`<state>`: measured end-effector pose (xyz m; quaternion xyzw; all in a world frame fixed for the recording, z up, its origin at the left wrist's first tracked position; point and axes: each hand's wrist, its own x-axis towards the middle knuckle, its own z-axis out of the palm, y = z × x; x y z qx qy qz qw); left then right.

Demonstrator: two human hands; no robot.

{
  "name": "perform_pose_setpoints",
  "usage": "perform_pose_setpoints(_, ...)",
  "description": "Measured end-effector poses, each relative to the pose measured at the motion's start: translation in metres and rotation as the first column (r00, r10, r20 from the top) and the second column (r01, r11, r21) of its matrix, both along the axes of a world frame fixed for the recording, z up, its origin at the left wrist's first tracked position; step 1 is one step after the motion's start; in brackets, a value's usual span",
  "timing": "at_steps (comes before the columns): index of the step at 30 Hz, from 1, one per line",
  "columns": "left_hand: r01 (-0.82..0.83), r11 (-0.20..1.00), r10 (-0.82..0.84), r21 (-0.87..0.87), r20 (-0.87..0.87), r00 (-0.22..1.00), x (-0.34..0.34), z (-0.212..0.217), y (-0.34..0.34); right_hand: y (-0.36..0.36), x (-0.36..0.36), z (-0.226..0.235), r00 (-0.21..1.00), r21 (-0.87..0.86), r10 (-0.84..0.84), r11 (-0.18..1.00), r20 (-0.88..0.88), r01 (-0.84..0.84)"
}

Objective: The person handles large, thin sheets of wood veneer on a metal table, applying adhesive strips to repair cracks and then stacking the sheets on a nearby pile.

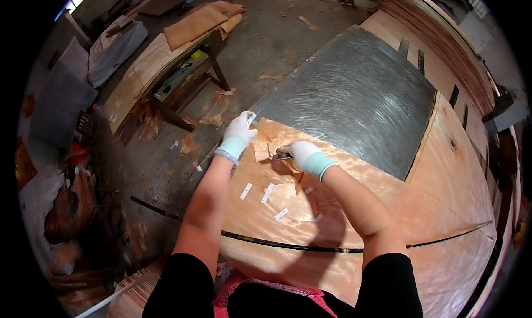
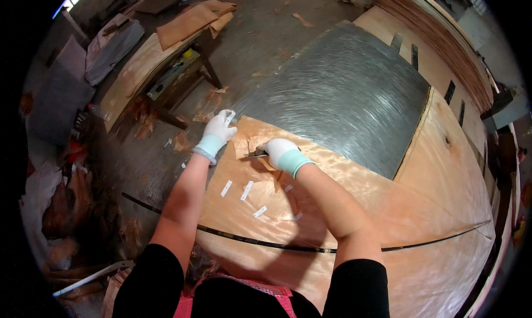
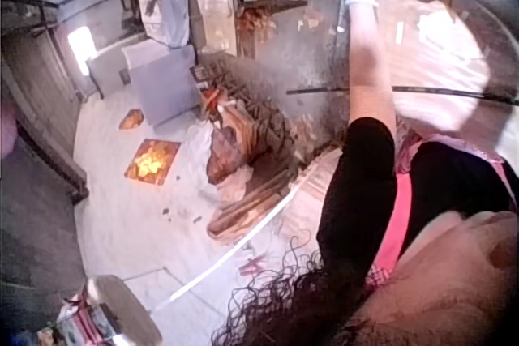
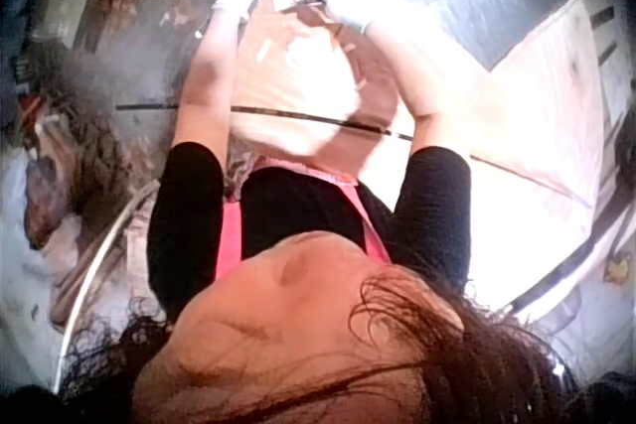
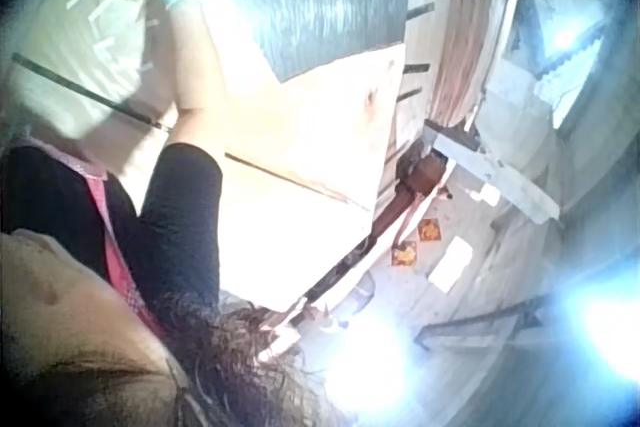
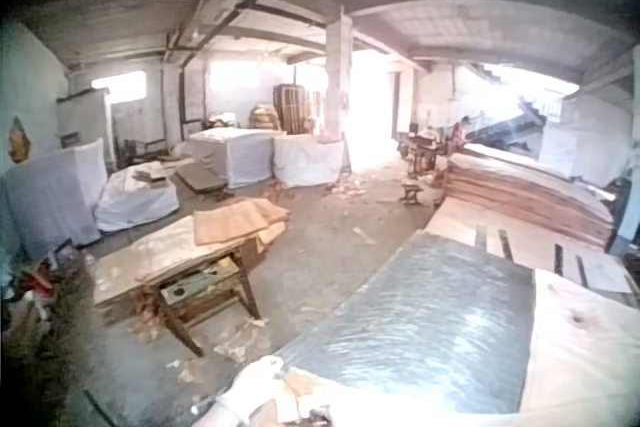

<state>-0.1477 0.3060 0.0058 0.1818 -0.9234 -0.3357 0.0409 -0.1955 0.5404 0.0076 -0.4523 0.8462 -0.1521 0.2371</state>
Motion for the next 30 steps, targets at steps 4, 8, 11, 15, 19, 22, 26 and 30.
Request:
perform_pose_setpoints(4, 0.055, 0.997, -0.046, 0.057, -0.157, 0.987, 0.047, 0.031, -0.017, 0.006, -0.009, -0.004, 0.996, 0.052, -0.071, 0.996, 0.044, 0.069)
perform_pose_setpoints(8, -0.214, 0.976, 0.214, -0.049, -0.016, 0.977, 0.127, 0.058, -0.087, 0.004, -0.009, 0.008, 0.997, 0.027, -0.045, 0.999, 0.055, 0.044)
perform_pose_setpoints(11, -0.503, 0.731, 0.428, -0.462, -0.264, 0.864, 0.157, 0.076, -0.121, 0.004, -0.004, 0.006, 0.998, 0.037, -0.047, 0.998, 0.044, 0.045)
perform_pose_setpoints(15, -0.342, 0.925, 0.245, -0.168, -0.423, 0.872, 0.122, 0.084, -0.074, 0.008, 0.009, -0.003, 0.997, -0.041, -0.021, 0.999, -0.068, 0.018)
perform_pose_setpoints(19, -0.179, 0.729, 0.192, 0.66, 0.054, 0.98, 0.072, 0.077, 0.014, 0.008, 0.016, 0.009, 0.996, 0.018, -0.011, 1.0, -0.091, 0.013)
perform_pose_setpoints(22, -0.224, 0.633, 0.118, 0.741, 0.194, 0.974, 0.037, 0.031, 0.037, 0.002, 0.016, 0.012, 0.998, 0.094, 0.001, 0.996, -0.067, 0.005)
perform_pose_setpoints(26, -0.163, 0.546, 0.006, 0.822, 0.191, 0.982, 0.02, -0.01, 0.048, 0.005, 0.016, 0.007, 0.996, 0.035, -0.022, 0.999, -0.086, 0.025)
perform_pose_setpoints(30, -0.332, 0.621, -0.011, 0.71, 0.432, 0.902, 0.021, -0.023, 0.047, 0.007, 0.016, 0.001, 0.993, -0.009, -0.036, 0.999, -0.113, 0.035)
